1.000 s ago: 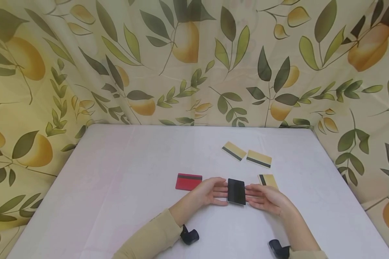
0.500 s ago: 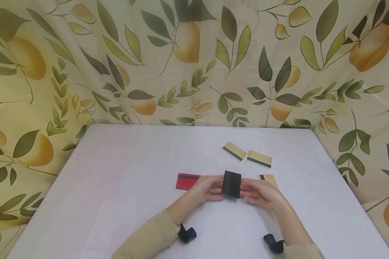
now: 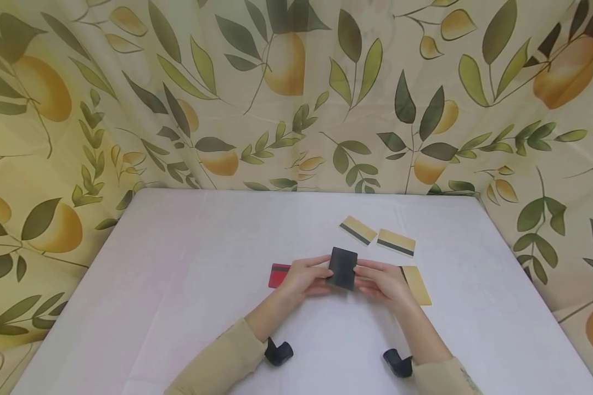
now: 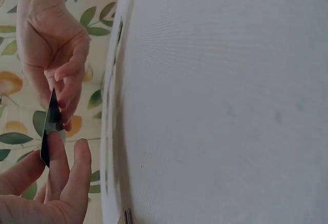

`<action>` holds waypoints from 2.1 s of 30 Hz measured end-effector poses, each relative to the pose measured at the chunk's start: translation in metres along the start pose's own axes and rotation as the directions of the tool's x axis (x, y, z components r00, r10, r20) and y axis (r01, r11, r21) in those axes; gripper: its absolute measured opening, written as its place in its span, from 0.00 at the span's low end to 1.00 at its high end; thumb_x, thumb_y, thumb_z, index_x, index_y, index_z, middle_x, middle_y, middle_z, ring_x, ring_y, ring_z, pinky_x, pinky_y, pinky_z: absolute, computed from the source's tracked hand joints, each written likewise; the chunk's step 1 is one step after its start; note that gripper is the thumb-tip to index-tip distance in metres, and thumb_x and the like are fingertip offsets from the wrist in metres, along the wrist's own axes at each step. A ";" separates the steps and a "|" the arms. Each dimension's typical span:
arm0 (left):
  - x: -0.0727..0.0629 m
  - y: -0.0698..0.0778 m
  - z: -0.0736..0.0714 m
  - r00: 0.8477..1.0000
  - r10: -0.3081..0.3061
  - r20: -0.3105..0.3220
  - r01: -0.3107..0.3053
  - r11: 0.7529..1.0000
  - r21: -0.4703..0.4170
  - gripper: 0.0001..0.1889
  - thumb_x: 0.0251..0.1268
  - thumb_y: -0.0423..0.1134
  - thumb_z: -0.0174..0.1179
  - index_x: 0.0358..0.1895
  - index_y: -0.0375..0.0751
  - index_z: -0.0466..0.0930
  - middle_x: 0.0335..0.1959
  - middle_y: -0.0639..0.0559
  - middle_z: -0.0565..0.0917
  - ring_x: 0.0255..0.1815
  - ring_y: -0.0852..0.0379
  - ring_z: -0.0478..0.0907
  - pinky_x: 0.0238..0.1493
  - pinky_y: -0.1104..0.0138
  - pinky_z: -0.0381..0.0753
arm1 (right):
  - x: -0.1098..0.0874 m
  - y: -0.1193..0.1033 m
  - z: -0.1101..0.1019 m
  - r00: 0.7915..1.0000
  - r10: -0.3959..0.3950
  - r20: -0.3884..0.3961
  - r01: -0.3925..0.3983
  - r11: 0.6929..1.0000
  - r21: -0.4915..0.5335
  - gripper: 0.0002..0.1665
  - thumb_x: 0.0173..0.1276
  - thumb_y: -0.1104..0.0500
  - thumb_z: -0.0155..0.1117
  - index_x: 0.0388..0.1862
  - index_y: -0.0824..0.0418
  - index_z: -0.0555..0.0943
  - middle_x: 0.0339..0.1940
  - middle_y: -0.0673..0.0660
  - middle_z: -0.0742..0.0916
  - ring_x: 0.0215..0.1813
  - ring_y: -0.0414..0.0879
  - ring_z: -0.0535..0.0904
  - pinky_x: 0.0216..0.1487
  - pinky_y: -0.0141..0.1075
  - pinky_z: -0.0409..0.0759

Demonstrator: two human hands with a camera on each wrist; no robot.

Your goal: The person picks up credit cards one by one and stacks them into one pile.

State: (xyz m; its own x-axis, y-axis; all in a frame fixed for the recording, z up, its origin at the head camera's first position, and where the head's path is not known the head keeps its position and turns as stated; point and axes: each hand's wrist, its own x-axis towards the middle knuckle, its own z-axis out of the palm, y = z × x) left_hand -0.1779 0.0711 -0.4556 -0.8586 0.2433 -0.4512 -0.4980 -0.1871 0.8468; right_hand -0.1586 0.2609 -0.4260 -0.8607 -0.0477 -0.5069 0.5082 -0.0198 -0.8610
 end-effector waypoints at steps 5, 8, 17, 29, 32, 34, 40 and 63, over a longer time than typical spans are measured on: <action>0.001 0.001 -0.004 1.000 0.021 -0.016 -0.021 1.000 0.010 0.20 0.52 0.26 0.62 0.51 0.41 0.80 0.36 0.41 0.84 0.33 0.47 0.84 0.34 0.55 0.82 | 0.002 -0.002 0.010 0.998 0.010 -0.063 -0.010 1.000 -0.007 0.37 0.62 0.59 0.63 0.66 0.70 0.61 0.28 0.47 0.86 0.28 0.40 0.84 0.29 0.28 0.81; 0.001 0.001 -0.006 1.000 0.022 -0.013 -0.022 1.000 0.002 0.20 0.51 0.25 0.61 0.51 0.41 0.80 0.36 0.40 0.84 0.32 0.47 0.84 0.33 0.56 0.83 | 0.003 -0.002 0.013 0.997 0.012 -0.077 -0.012 1.000 0.004 0.36 0.61 0.60 0.63 0.65 0.69 0.62 0.27 0.47 0.86 0.28 0.39 0.84 0.28 0.27 0.81; 0.000 0.009 -0.016 1.000 -0.024 0.002 0.024 1.000 0.012 0.20 0.52 0.25 0.62 0.51 0.43 0.81 0.34 0.41 0.84 0.26 0.52 0.83 0.34 0.56 0.82 | 0.005 -0.002 0.018 0.998 0.005 -0.064 -0.005 1.000 -0.008 0.37 0.60 0.59 0.65 0.65 0.69 0.63 0.27 0.48 0.87 0.29 0.39 0.84 0.27 0.26 0.80; -0.003 0.026 -0.032 0.991 -0.104 0.081 0.094 0.988 0.123 0.21 0.48 0.24 0.63 0.47 0.47 0.83 0.21 0.46 0.79 0.15 0.59 0.77 0.29 0.60 0.83 | 0.020 -0.019 -0.010 0.971 0.023 0.238 0.003 0.994 -0.110 0.08 0.68 0.54 0.55 0.37 0.47 0.82 0.37 0.50 0.85 0.37 0.41 0.84 0.34 0.30 0.81; -0.006 0.029 -0.035 0.987 -0.119 0.105 0.101 0.981 0.163 0.21 0.48 0.23 0.62 0.46 0.46 0.83 0.20 0.46 0.79 0.14 0.60 0.76 0.25 0.61 0.83 | 0.024 -0.025 -0.013 0.959 0.036 0.282 0.019 0.982 -0.188 0.10 0.69 0.53 0.53 0.40 0.47 0.83 0.40 0.52 0.84 0.38 0.42 0.83 0.35 0.30 0.81; -0.007 0.031 -0.037 0.984 -0.128 0.126 0.104 0.978 0.182 0.20 0.48 0.23 0.62 0.46 0.45 0.83 0.21 0.46 0.80 0.13 0.60 0.76 0.24 0.62 0.83 | 0.026 -0.028 -0.014 0.956 0.050 0.291 0.020 0.973 -0.231 0.11 0.69 0.52 0.53 0.43 0.47 0.83 0.41 0.52 0.84 0.39 0.42 0.83 0.35 0.30 0.81; -0.010 0.035 -0.043 0.973 -0.143 0.184 0.099 0.968 0.230 0.20 0.48 0.23 0.62 0.46 0.45 0.83 0.19 0.44 0.80 0.11 0.58 0.76 0.22 0.64 0.82 | 0.030 -0.031 -0.006 0.956 0.097 0.278 0.001 0.943 -0.332 0.18 0.65 0.50 0.59 0.50 0.57 0.81 0.37 0.52 0.86 0.36 0.43 0.83 0.32 0.30 0.80; -0.008 0.036 -0.053 0.979 -0.152 0.132 0.124 0.972 0.200 0.19 0.53 0.31 0.63 0.51 0.45 0.81 0.33 0.45 0.84 0.21 0.57 0.81 0.30 0.61 0.83 | 0.031 -0.027 0.010 0.960 0.125 0.250 -0.059 0.965 -0.256 0.07 0.61 0.59 0.62 0.39 0.57 0.83 0.25 0.51 0.85 0.25 0.38 0.82 0.27 0.27 0.80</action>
State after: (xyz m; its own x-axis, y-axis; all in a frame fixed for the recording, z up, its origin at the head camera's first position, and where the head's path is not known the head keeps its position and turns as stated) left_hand -0.1953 0.0115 -0.4361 -0.7491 0.3929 -0.5334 -0.5662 0.0382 0.8234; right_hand -0.1985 0.2504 -0.4177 -0.7549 -0.2979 -0.5842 0.5334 0.2393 -0.8113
